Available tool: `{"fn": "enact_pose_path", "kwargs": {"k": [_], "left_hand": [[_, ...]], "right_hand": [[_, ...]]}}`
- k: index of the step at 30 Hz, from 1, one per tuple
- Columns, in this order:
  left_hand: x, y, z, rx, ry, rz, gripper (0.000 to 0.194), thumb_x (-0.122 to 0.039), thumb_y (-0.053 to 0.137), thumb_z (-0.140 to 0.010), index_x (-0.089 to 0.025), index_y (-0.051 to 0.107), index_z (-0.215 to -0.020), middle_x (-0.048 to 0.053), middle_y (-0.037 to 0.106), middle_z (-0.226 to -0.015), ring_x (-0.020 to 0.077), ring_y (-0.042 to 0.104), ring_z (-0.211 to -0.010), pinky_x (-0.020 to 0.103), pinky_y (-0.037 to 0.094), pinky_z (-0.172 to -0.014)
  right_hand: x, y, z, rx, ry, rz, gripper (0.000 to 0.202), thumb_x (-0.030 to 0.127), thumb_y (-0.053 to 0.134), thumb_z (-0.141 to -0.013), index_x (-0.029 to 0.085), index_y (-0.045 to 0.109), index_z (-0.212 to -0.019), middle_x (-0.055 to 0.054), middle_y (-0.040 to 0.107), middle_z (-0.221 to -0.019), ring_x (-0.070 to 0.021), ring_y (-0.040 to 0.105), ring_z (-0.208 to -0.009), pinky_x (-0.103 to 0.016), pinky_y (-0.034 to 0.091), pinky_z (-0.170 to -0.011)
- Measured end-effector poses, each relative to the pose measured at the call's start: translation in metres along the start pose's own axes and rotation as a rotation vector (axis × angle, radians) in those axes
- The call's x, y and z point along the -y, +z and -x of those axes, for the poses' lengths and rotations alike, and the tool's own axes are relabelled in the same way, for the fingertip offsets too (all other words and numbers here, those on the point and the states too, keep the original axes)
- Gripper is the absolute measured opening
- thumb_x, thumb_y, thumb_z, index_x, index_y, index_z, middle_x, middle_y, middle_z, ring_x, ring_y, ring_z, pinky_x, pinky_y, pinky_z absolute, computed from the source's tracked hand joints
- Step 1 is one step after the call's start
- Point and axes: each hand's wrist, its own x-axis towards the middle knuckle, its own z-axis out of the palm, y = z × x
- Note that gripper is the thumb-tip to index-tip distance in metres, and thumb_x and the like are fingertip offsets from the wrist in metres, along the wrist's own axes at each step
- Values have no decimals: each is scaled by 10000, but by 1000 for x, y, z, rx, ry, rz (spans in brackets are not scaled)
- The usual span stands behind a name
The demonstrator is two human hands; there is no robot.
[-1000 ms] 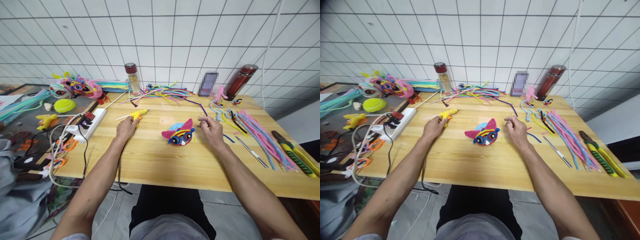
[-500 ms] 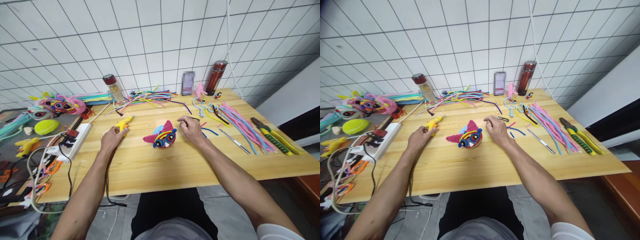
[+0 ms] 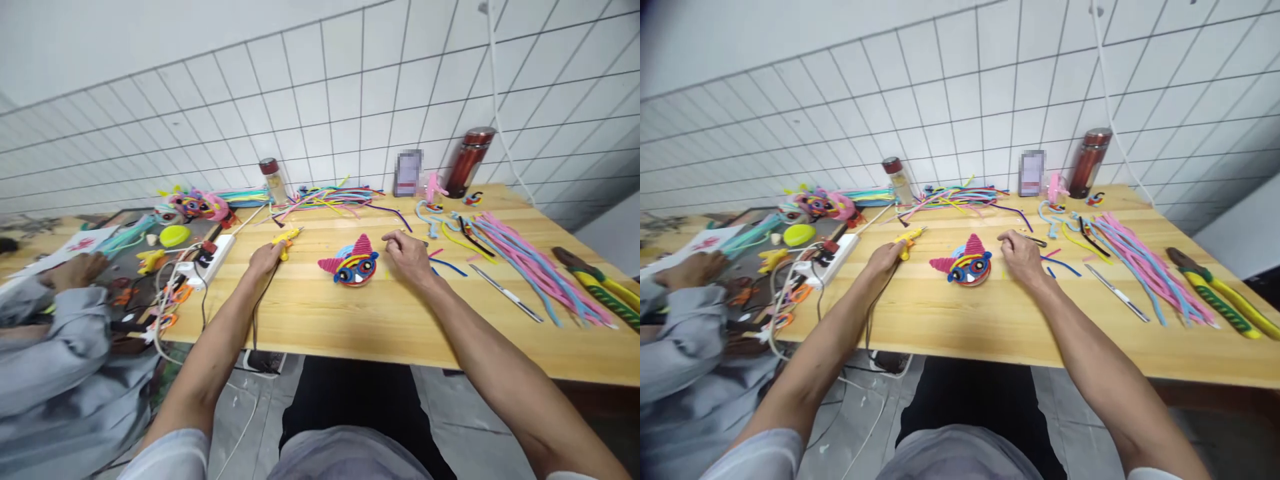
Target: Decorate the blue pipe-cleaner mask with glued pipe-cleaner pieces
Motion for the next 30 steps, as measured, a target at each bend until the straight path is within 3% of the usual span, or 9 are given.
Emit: {"fn": "enact_pose_path", "kwargs": {"k": [2, 5, 9, 13, 17, 21, 26, 30], "left_hand": [[-2, -4, -4, 33, -6, -26, 713, -730, 339, -971, -188, 802, -937, 138, 828, -981, 325, 760, -971, 343, 501, -749], [-7, -3, -9, 42, -28, -79, 685, -771, 488, -896, -166, 809, -922, 178, 827, -1040, 356, 761, -1034, 350, 508, -780], [-12, 8, -11, -12, -55, -104, 546, -614, 596, -877, -126, 799, -1016, 256, 788, -1198, 414, 728, -1170, 400, 517, -882], [-7, 15, -6, -67, -38, -9, 391, -496, 661, -828, -136, 778, -926, 250, 798, -1091, 423, 730, -1121, 411, 504, -872], [-2, 15, 3, -135, 32, 207, 289, -455, 622, -853, -181, 693, -792, 119, 764, -856, 313, 717, -937, 339, 460, -769], [-5, 10, 9, -160, 114, 527, 326, -473, 494, -938, -198, 575, -782, 16, 628, -728, 175, 584, -722, 270, 400, -656], [-13, 3, 14, -60, 189, 948, 367, -554, 513, -917, -217, 477, -776, -48, 422, -601, 104, 372, -516, 241, 314, -509], [-21, -6, 25, 65, 264, 1200, 448, -649, 608, -817, -224, 475, -771, -91, 316, -547, 68, 239, -431, 226, 205, -432]], "right_hand": [[-3, -1, -1, -7, 15, -10, 294, 239, 507, -872, 231, 783, -974, -52, 786, -786, -243, 714, -740, -350, 521, -763], [-7, -5, -2, -5, 59, -10, 307, 256, 500, -859, 223, 782, -975, -62, 784, -779, -253, 715, -731, -364, 521, -759], [-11, -10, -2, -15, 124, -9, 319, 281, 491, -855, 222, 776, -985, -71, 788, -799, -264, 730, -753, -374, 522, -759], [-12, -9, -2, -1, 153, 3, 315, 301, 496, -857, 224, 774, -982, -65, 780, -784, -255, 724, -738, -366, 519, -748], [-15, -6, -3, 27, 162, 12, 296, 305, 519, -846, 234, 774, -979, -36, 763, -742, -233, 699, -685, -349, 512, -721], [-20, -7, -5, 10, 177, 27, 295, 328, 531, -841, 233, 782, -963, -30, 752, -709, -232, 691, -666, -359, 520, -733], [-21, -21, -8, -136, 231, 40, 320, 382, 533, -820, 228, 778, -957, -54, 769, -764, -250, 696, -709, -375, 519, -705], [6, -47, -18, -319, 251, 4, 311, 445, 570, -837, 222, 756, -950, -26, 729, -727, -228, 658, -644, -357, 516, -649]]}}
